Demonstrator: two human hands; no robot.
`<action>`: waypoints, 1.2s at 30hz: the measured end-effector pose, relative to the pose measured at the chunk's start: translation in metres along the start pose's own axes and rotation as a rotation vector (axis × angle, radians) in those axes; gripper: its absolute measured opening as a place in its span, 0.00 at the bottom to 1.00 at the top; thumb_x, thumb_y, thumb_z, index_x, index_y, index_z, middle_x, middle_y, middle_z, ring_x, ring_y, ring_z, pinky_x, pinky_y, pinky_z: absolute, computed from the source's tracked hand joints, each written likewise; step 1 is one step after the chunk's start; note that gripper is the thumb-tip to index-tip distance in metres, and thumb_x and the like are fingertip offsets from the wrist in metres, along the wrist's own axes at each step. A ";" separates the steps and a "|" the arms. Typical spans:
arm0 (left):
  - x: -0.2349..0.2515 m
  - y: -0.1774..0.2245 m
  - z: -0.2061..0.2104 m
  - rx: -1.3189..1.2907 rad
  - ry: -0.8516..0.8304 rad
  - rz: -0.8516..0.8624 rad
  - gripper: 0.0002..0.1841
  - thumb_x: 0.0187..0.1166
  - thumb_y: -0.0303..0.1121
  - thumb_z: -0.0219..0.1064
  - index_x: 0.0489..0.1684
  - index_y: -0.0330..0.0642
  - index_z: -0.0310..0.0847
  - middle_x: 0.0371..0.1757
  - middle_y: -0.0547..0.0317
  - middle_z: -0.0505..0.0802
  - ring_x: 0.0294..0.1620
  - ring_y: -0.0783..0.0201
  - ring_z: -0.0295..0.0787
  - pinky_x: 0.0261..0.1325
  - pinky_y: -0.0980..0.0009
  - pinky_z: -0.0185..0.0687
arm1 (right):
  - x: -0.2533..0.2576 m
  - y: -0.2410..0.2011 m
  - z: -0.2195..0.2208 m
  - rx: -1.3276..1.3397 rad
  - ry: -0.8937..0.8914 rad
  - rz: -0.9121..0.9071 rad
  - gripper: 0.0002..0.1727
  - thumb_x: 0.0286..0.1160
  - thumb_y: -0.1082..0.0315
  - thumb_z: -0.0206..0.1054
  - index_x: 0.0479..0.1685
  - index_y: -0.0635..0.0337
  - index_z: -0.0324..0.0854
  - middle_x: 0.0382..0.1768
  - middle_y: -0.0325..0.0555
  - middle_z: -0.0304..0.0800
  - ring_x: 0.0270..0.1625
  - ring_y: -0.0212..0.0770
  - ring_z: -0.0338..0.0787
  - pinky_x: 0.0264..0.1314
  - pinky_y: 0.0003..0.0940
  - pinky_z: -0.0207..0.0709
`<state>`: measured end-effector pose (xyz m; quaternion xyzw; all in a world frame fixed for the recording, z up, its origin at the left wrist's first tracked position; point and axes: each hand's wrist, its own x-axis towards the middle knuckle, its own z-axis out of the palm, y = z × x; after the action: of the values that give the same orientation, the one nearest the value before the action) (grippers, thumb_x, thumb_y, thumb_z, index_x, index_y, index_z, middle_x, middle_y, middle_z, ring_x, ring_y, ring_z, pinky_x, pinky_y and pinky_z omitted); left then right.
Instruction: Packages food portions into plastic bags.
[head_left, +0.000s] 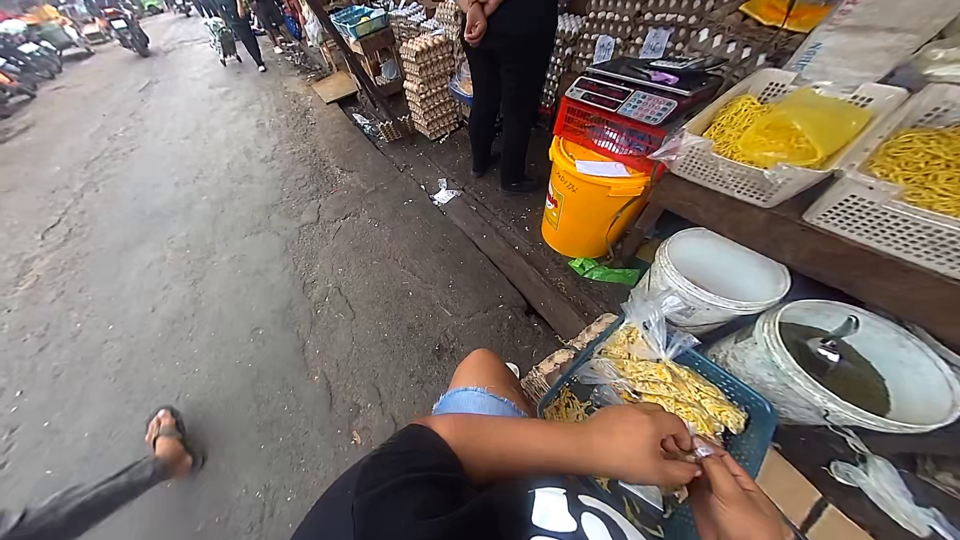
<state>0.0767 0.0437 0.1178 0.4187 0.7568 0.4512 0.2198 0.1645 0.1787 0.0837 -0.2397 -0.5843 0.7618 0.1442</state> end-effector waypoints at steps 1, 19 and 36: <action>-0.002 0.001 0.006 0.019 0.031 -0.015 0.15 0.80 0.33 0.70 0.52 0.26 0.85 0.49 0.35 0.90 0.52 0.42 0.89 0.58 0.46 0.83 | -0.001 0.002 0.002 0.035 0.000 0.021 0.15 0.87 0.75 0.47 0.39 0.55 0.80 0.31 0.25 0.91 0.37 0.22 0.89 0.48 0.21 0.84; 0.003 0.003 -0.012 -0.152 -0.096 -0.108 0.15 0.82 0.29 0.67 0.57 0.25 0.83 0.48 0.36 0.91 0.48 0.47 0.89 0.59 0.51 0.82 | -0.013 -0.007 -0.004 0.037 -0.058 -0.051 0.21 0.90 0.71 0.41 0.37 0.52 0.82 0.37 0.26 0.93 0.45 0.22 0.90 0.57 0.21 0.82; -0.008 0.004 -0.011 0.120 -0.150 0.208 0.19 0.91 0.34 0.54 0.38 0.26 0.86 0.38 0.38 0.90 0.47 0.43 0.90 0.51 0.45 0.80 | -0.020 -0.035 -0.032 -0.471 -0.338 -0.289 0.14 0.66 0.83 0.70 0.50 0.69 0.76 0.40 0.28 0.92 0.44 0.17 0.90 0.56 0.20 0.86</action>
<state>0.0746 0.0324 0.1265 0.5398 0.7165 0.3928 0.2026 0.1964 0.2048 0.1149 -0.0511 -0.7883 0.6062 0.0922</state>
